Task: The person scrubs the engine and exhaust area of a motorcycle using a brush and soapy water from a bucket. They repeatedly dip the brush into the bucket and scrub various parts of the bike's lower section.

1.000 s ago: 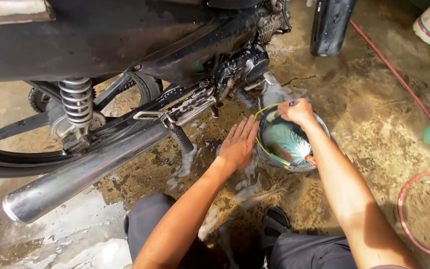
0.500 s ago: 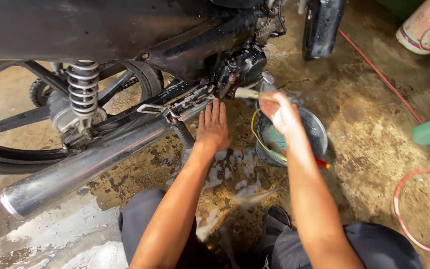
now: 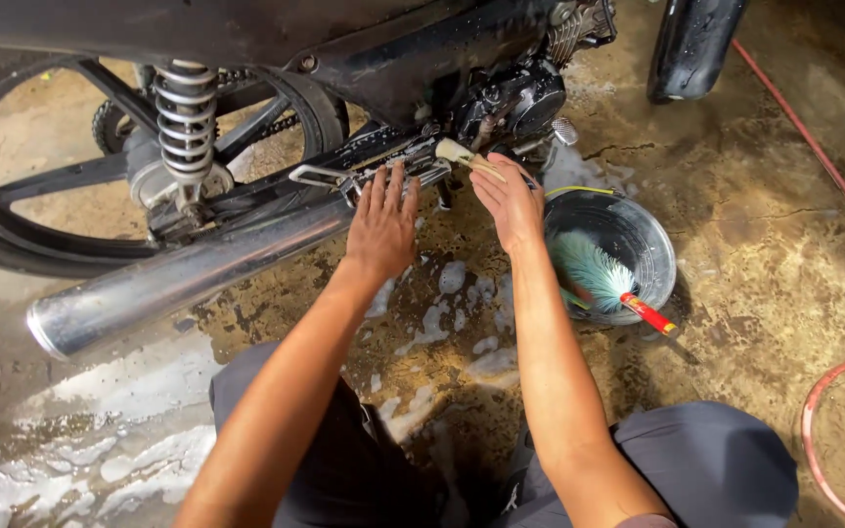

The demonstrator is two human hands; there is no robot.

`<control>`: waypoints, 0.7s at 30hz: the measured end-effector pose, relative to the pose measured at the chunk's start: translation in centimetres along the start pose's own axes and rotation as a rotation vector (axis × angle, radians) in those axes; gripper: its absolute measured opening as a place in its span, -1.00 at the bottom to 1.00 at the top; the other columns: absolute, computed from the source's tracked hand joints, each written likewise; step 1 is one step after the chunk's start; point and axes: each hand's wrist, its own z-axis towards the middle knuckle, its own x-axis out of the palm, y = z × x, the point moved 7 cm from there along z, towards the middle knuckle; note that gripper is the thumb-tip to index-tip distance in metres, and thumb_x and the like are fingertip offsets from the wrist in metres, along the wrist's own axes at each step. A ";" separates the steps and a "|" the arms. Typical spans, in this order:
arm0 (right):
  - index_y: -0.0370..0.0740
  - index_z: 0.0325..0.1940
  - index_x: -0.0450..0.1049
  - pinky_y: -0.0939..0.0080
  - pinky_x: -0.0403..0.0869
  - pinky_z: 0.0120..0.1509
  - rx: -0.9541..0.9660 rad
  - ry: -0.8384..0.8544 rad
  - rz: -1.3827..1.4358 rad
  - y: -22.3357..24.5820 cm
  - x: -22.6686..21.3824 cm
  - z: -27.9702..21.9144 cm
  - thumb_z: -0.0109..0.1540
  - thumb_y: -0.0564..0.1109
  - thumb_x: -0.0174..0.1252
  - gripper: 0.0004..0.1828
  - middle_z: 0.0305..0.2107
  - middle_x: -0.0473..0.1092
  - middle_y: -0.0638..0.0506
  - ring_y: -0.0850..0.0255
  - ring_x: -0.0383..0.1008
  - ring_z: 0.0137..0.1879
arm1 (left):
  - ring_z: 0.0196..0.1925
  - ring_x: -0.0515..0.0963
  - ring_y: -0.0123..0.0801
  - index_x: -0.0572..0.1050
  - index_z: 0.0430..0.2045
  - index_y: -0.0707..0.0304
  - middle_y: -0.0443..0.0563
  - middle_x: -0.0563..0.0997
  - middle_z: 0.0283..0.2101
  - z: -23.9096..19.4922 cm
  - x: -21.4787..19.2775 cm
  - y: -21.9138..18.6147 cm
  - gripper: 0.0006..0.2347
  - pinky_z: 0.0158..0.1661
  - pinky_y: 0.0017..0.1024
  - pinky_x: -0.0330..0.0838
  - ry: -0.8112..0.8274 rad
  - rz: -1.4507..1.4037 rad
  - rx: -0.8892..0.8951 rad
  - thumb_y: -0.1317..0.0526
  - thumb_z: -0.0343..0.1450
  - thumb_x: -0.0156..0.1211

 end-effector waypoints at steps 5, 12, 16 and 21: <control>-0.41 0.34 0.29 -0.28 0.34 0.48 -0.124 0.104 -0.206 2.8 3.2 -2.7 0.45 -0.13 -0.06 -0.59 0.22 0.22 -0.56 -0.33 0.26 0.39 | 0.62 -0.20 0.13 -0.20 0.54 0.16 0.39 -0.20 0.58 1.3 0.7 3.6 0.20 0.51 -0.10 -0.22 0.064 0.149 -0.046 -0.13 0.08 0.61; -0.36 0.27 0.39 -0.26 0.39 0.39 -0.093 0.047 -0.235 2.8 3.9 -2.9 0.37 -0.04 0.05 -0.55 0.17 0.34 -0.46 -0.28 0.37 0.32 | 0.61 -0.17 0.00 -0.34 0.53 0.24 0.25 -0.18 0.59 3.3 0.8 4.2 0.37 0.51 -0.06 -0.48 0.091 0.255 -0.071 -0.36 -0.02 0.57; -0.37 0.29 0.38 -0.30 0.39 0.39 -0.116 0.082 -0.282 2.9 4.8 -3.1 0.39 -0.07 0.00 -0.56 0.17 0.33 -0.47 -0.31 0.33 0.34 | 0.58 -0.09 0.03 -0.30 0.51 0.35 0.30 -0.07 0.56 3.5 1.3 4.5 0.41 0.52 -0.04 -0.48 0.132 0.271 -0.116 -0.41 -0.07 0.56; -0.34 0.21 0.45 -0.21 0.43 0.35 -0.108 -0.004 -0.218 1.9 5.0 -2.9 0.35 -0.09 0.04 -0.60 0.12 0.40 -0.42 -0.24 0.42 0.28 | 0.57 -0.08 0.11 -0.34 0.48 0.44 0.37 -0.04 0.54 4.2 2.6 4.8 0.45 0.51 0.03 -0.48 0.166 0.278 -0.075 -0.41 -0.11 0.57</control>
